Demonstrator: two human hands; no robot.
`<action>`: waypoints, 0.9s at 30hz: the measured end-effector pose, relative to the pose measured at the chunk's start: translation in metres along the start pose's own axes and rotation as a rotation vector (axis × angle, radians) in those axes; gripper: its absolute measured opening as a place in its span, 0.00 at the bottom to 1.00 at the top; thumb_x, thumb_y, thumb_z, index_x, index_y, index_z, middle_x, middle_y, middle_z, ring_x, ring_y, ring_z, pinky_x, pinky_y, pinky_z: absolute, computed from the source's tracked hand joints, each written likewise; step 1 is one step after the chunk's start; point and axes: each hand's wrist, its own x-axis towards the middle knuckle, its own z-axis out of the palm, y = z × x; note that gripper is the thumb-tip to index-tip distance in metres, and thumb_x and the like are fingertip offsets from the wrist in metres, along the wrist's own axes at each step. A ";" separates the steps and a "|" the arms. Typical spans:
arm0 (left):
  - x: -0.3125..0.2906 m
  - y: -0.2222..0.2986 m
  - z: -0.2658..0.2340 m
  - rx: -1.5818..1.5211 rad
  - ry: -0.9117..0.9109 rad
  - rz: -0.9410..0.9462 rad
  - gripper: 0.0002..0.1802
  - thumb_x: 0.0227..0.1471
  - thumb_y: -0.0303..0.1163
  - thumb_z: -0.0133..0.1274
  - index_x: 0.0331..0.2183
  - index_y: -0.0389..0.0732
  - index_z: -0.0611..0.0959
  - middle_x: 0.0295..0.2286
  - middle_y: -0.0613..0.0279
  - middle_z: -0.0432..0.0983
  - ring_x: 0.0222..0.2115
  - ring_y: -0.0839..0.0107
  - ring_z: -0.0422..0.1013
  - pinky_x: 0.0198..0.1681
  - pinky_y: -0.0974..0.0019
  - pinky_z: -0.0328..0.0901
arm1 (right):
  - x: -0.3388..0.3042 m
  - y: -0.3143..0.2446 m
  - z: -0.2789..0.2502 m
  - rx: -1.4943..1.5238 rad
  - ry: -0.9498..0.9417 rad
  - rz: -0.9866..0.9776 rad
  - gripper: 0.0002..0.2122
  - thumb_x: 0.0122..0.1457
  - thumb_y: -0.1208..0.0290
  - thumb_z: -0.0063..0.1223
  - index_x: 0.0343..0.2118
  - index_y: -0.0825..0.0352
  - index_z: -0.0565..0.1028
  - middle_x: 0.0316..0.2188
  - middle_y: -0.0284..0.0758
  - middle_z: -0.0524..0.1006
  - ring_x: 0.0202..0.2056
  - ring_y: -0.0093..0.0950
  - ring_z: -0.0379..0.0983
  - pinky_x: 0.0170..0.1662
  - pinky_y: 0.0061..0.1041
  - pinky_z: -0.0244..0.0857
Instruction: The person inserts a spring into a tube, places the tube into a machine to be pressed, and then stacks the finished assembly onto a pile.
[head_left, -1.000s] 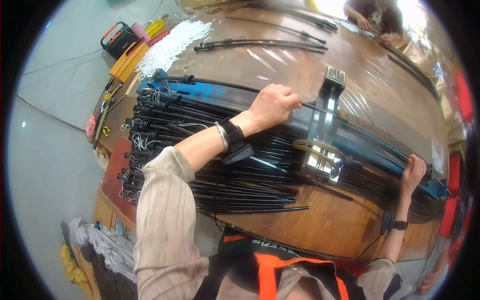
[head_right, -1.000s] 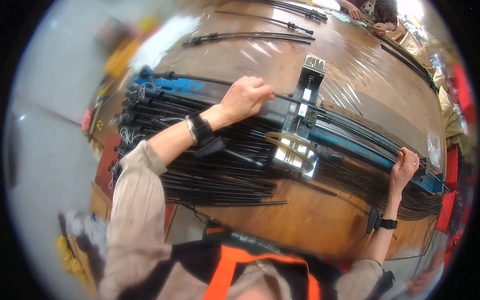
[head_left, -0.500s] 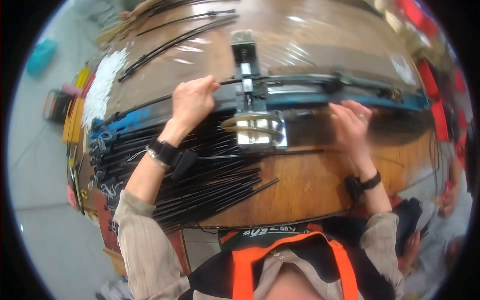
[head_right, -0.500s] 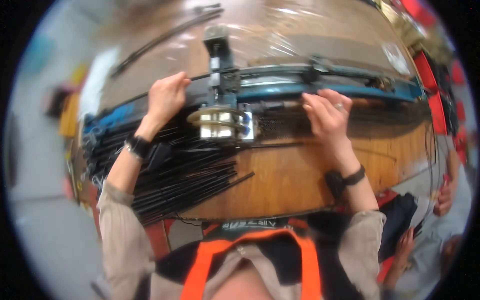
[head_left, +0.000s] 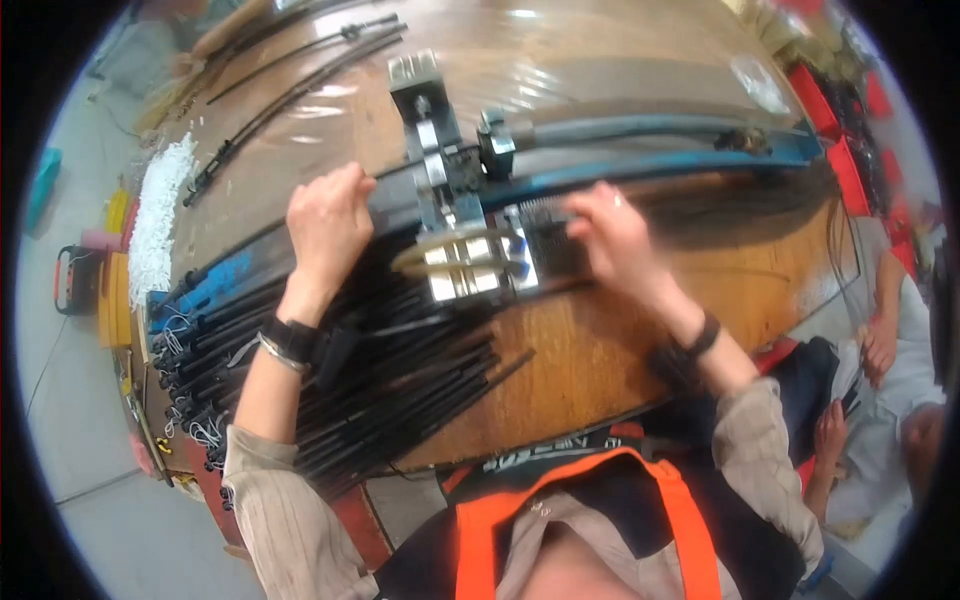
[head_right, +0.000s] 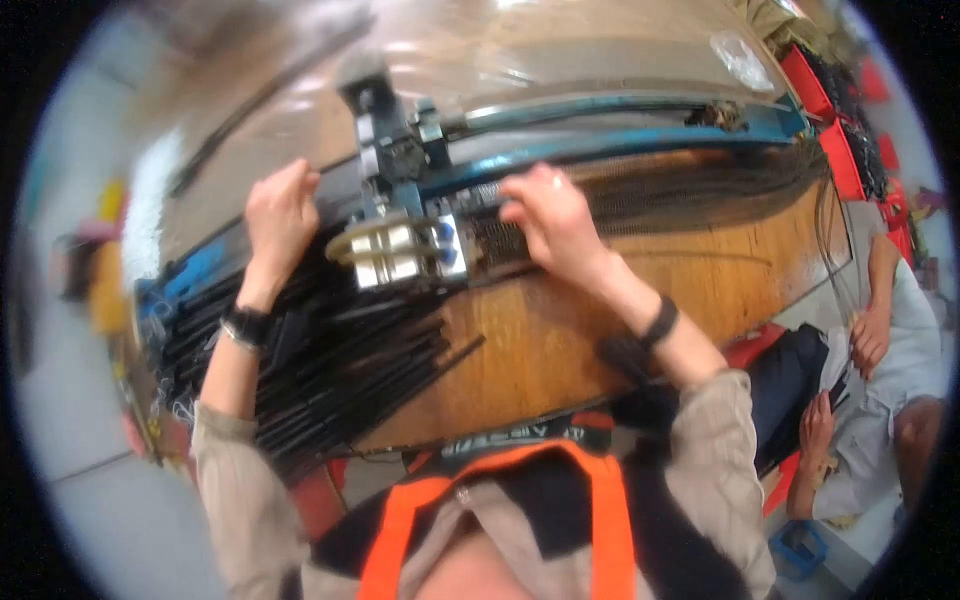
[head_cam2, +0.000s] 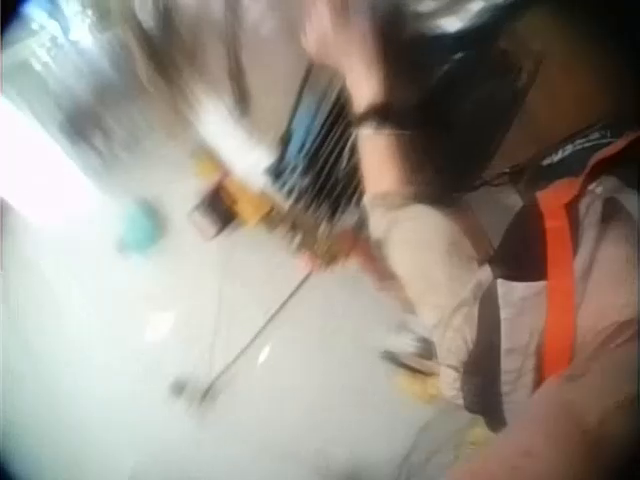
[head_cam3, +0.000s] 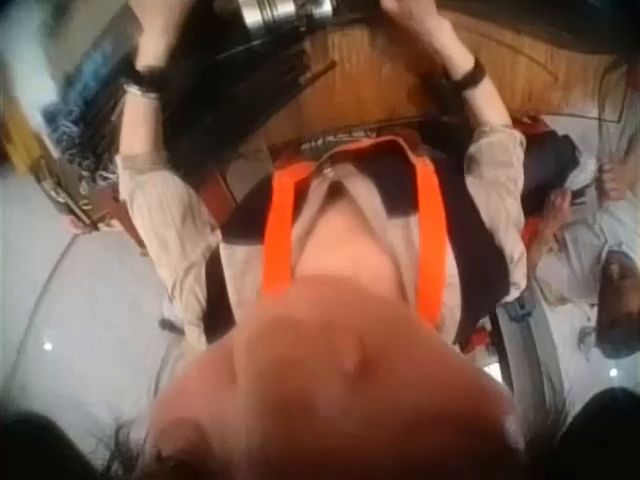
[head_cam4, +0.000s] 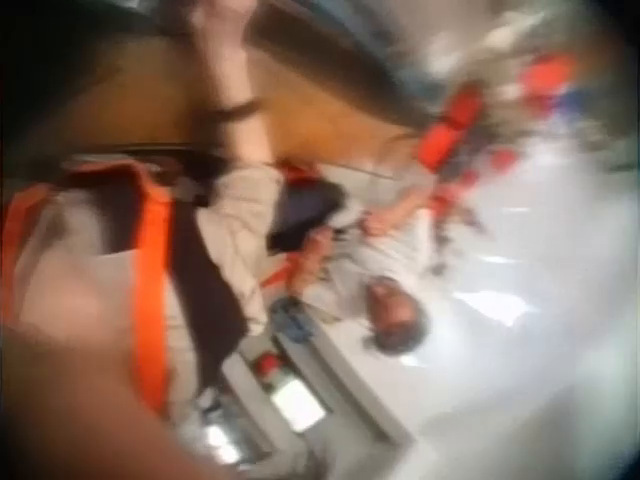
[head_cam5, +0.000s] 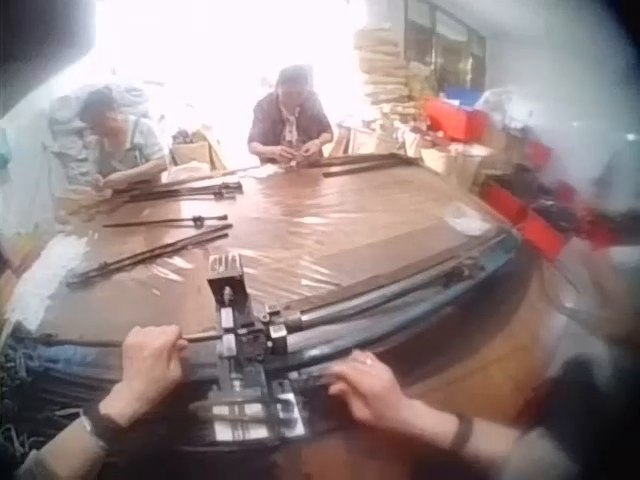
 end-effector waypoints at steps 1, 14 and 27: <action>0.002 -0.007 0.005 0.024 0.067 0.038 0.09 0.55 0.34 0.52 0.24 0.43 0.74 0.21 0.61 0.73 0.25 0.60 0.72 0.29 0.57 0.62 | -0.004 0.001 0.003 0.022 0.047 0.005 0.10 0.53 0.77 0.56 0.39 0.68 0.75 0.30 0.40 0.74 0.35 0.36 0.72 0.37 0.31 0.61; -0.041 -0.038 -0.030 0.399 0.171 0.158 0.10 0.47 0.29 0.55 0.36 0.45 0.79 0.32 0.63 0.76 0.39 0.59 0.70 0.42 0.53 0.59 | -0.073 -0.006 -0.014 -0.284 -0.112 -0.125 0.07 0.51 0.71 0.59 0.29 0.64 0.71 0.25 0.37 0.70 0.32 0.39 0.68 0.36 0.37 0.61; -0.026 0.091 -0.117 0.026 0.137 0.215 0.08 0.43 0.21 0.52 0.30 0.40 0.76 0.24 0.60 0.69 0.26 0.65 0.68 0.26 0.65 0.65 | -0.043 0.018 -0.066 -0.418 0.387 -0.103 0.05 0.59 0.75 0.51 0.38 0.67 0.74 0.30 0.38 0.72 0.35 0.38 0.70 0.39 0.34 0.64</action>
